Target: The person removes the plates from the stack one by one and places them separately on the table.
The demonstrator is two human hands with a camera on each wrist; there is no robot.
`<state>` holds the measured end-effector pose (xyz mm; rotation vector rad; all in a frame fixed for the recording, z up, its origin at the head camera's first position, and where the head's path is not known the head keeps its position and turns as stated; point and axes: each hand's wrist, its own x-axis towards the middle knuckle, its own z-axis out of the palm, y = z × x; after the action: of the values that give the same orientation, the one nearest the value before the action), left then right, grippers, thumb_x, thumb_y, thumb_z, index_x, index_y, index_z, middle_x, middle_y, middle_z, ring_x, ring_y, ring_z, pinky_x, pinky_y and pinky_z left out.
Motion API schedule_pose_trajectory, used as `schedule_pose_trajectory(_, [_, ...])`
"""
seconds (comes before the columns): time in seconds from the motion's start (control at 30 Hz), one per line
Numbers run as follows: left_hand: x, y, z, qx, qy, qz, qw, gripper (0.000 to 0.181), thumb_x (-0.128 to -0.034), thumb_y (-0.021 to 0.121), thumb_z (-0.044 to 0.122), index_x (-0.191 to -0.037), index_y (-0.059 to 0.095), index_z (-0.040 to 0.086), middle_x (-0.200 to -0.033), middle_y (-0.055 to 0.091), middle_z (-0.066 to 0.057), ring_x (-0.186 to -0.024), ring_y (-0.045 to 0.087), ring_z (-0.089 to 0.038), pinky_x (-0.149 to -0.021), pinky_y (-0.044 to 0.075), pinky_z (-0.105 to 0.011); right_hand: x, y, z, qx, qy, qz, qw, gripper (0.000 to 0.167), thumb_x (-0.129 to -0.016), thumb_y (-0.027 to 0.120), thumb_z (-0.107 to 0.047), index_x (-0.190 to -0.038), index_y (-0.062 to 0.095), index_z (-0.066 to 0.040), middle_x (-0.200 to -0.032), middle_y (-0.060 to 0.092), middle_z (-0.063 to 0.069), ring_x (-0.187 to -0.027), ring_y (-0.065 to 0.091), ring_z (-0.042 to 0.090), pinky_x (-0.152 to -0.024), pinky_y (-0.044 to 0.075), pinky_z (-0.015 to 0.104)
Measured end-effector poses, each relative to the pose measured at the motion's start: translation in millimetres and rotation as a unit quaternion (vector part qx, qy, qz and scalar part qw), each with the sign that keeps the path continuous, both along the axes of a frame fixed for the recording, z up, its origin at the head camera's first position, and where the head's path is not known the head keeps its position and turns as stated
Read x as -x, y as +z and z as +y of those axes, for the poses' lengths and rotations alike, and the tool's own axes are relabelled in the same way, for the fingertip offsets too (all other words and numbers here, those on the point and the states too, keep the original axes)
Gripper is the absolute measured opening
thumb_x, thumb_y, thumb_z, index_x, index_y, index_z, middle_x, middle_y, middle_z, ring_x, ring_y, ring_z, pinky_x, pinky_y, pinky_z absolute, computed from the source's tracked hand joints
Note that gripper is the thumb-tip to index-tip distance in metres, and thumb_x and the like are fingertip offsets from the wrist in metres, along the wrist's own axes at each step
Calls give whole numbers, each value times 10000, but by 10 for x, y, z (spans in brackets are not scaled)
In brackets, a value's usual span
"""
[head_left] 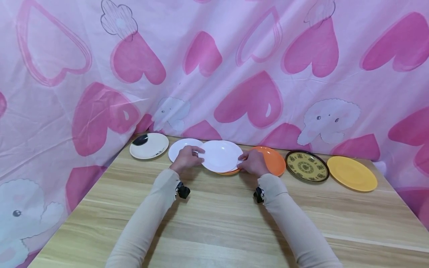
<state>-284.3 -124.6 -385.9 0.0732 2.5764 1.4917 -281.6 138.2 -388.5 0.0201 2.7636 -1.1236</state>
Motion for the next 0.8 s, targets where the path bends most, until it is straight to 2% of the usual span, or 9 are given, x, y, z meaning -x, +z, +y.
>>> schedule_pose_trajectory(0.1, [-13, 17, -23, -13, -20, 10, 10000, 365, -859, 703, 37, -1222, 685, 5, -895, 567, -43, -793, 565, -121, -727, 560, -202, 2, -5, -8, -40, -31, -22, 10000, 315, -841, 784, -145, -1140, 747, -54, -937, 708, 120, -714, 689, 163, -662, 525, 228])
schedule_pose_trajectory(0.37, [-51, 50, -136, -317, -69, -226, 9992, 368, -891, 648, -20, -1259, 644, -37, -939, 568, -79, -774, 596, -114, -749, 600, -237, 7, -12, -14, -89, -84, 7, 9999, 317, -847, 784, -165, -1142, 748, -54, -941, 725, 120, -708, 695, 154, -684, 529, 242])
schedule_pose_trajectory(0.57, [-70, -7, -273, -653, -27, -374, 9972, 387, -900, 632, -53, -1287, 624, -43, -963, 551, -85, -813, 574, -121, -752, 594, -230, 9, -8, -18, -159, -86, 31, 9998, 326, -840, 793, -161, -1141, 747, -47, -946, 741, 122, -705, 702, 143, -695, 537, 249])
schedule_pose_trajectory(0.73, [-116, -38, -396, -586, 79, -513, 9969, 387, -915, 637, -21, -1301, 624, 1, -1008, 554, -90, -849, 567, -143, -789, 584, -248, 4, -24, -27, -171, -23, 114, 9998, 323, -830, 791, -135, -1130, 746, -25, -914, 755, 130, -701, 723, 146, -630, 527, 234])
schedule_pose_trajectory(0.8, [-137, -52, -446, -632, 35, -485, 9968, 392, -917, 636, -18, -1309, 615, -8, -1005, 570, -90, -851, 569, -137, -785, 574, -232, 2, -27, -28, -160, -44, 109, 9998, 317, -828, 791, -134, -1123, 748, -27, -905, 754, 126, -701, 719, 149, -622, 522, 230])
